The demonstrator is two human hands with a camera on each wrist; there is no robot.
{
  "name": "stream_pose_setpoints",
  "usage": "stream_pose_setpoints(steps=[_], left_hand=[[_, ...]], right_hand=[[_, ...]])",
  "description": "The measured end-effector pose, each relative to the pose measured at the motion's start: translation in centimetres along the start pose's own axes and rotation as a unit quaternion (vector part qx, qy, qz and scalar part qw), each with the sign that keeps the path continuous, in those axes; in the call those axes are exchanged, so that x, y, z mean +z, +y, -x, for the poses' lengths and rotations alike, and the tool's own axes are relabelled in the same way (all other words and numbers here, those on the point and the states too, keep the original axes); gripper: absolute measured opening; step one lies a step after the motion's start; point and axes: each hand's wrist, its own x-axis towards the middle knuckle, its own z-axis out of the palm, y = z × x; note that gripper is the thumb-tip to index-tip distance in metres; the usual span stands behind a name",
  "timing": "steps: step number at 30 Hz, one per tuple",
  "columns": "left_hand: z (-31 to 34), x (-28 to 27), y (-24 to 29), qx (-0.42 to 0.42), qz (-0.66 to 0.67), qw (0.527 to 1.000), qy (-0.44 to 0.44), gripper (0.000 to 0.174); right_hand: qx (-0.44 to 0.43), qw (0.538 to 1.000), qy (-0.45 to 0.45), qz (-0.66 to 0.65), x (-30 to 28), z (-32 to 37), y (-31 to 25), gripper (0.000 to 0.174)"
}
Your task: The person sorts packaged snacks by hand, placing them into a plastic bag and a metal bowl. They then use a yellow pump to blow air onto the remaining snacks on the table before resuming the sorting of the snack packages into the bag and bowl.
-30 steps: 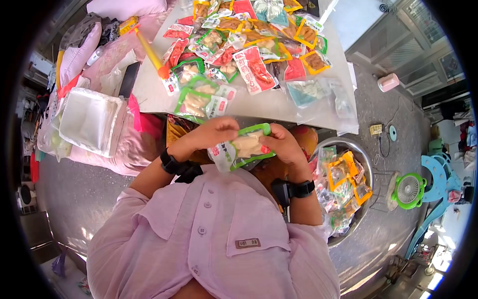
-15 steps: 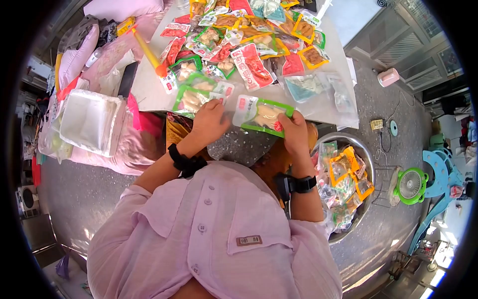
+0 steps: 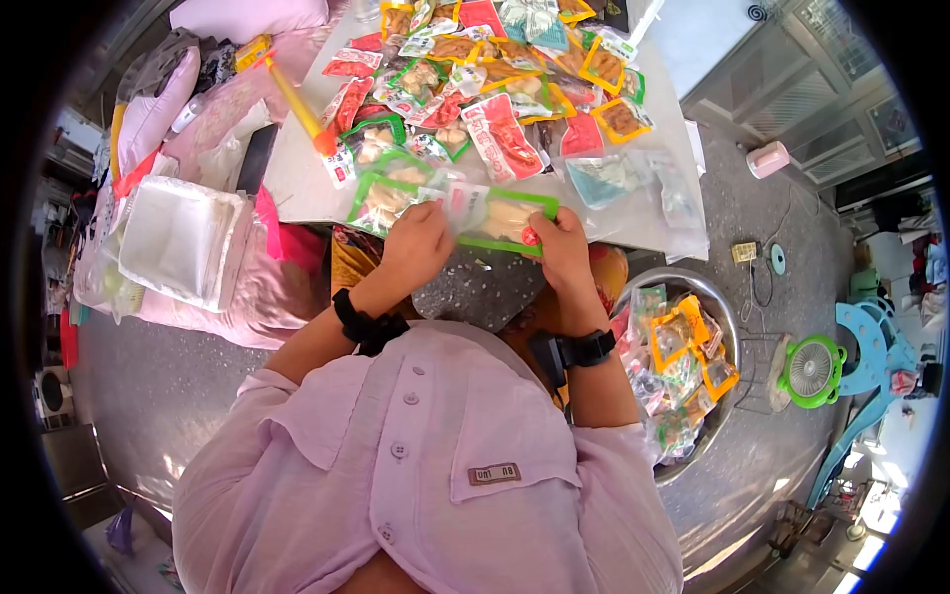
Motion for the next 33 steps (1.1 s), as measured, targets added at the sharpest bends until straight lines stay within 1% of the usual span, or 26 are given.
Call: stream_pose_setpoints(steps=[2, 4, 8, 11, 14, 17, 20, 22, 26, 29, 32, 33], left_hand=[[-0.1, -0.4, 0.2, 0.002, -0.007, 1.0, -0.017, 0.014], [-0.1, -0.4, 0.2, -0.001, -0.005, 1.0, -0.02, 0.013], [-0.3, -0.9, 0.3, 0.01, -0.006, 1.0, -0.01, 0.012], [-0.2, -1.2, 0.4, 0.015, -0.006, 1.0, 0.003, 0.011], [0.1, -1.1, 0.4, 0.014, 0.001, 1.0, 0.012, 0.01], [0.5, -0.9, 0.1, 0.021, 0.015, 0.999, 0.028, 0.01], [0.5, -1.0, 0.2, 0.033, 0.016, 0.997, 0.062, 0.009], [0.4, -1.1, 0.2, 0.043, 0.019, 0.996, 0.082, 0.009], [0.6, -0.9, 0.3, 0.037, 0.024, 0.996, 0.071, 0.01], [0.6, -0.9, 0.5, 0.037, 0.04, 0.996, 0.066, 0.011], [0.5, -0.8, 0.8, 0.04, 0.066, 0.995, 0.059, 0.011], [0.7, -0.4, 0.6, 0.044, 0.068, 0.995, 0.062, 0.011]], right_hand=[[0.004, 1.0, -0.008, -0.005, 0.4, -0.1, 0.5, 0.009], [0.006, 0.999, -0.016, -0.041, 1.1, -0.2, 1.0, 0.01], [0.007, 0.997, -0.022, -0.07, 1.7, -0.7, 1.7, 0.01], [0.015, 1.0, -0.016, -0.021, 1.2, -0.9, 1.6, 0.011], [-0.012, 0.998, -0.05, 0.024, 0.0, -0.9, 1.4, 0.02], [0.008, 0.998, -0.038, -0.059, 0.6, -0.5, 1.4, 0.012], [0.035, 0.995, 0.011, -0.091, 1.9, 0.6, 1.1, 0.013], [0.026, 0.996, -0.026, -0.086, 1.7, 0.1, 1.9, 0.013], [-0.017, 0.994, -0.091, -0.055, 2.7, -0.3, 2.3, 0.014], [0.02, 0.989, -0.088, -0.115, 5.6, 0.5, 1.3, 0.014], [0.039, 0.986, -0.081, -0.138, 6.5, -0.3, 2.8, 0.014], [-0.008, 0.992, -0.095, -0.078, 6.3, -1.1, 4.2, 0.014]])
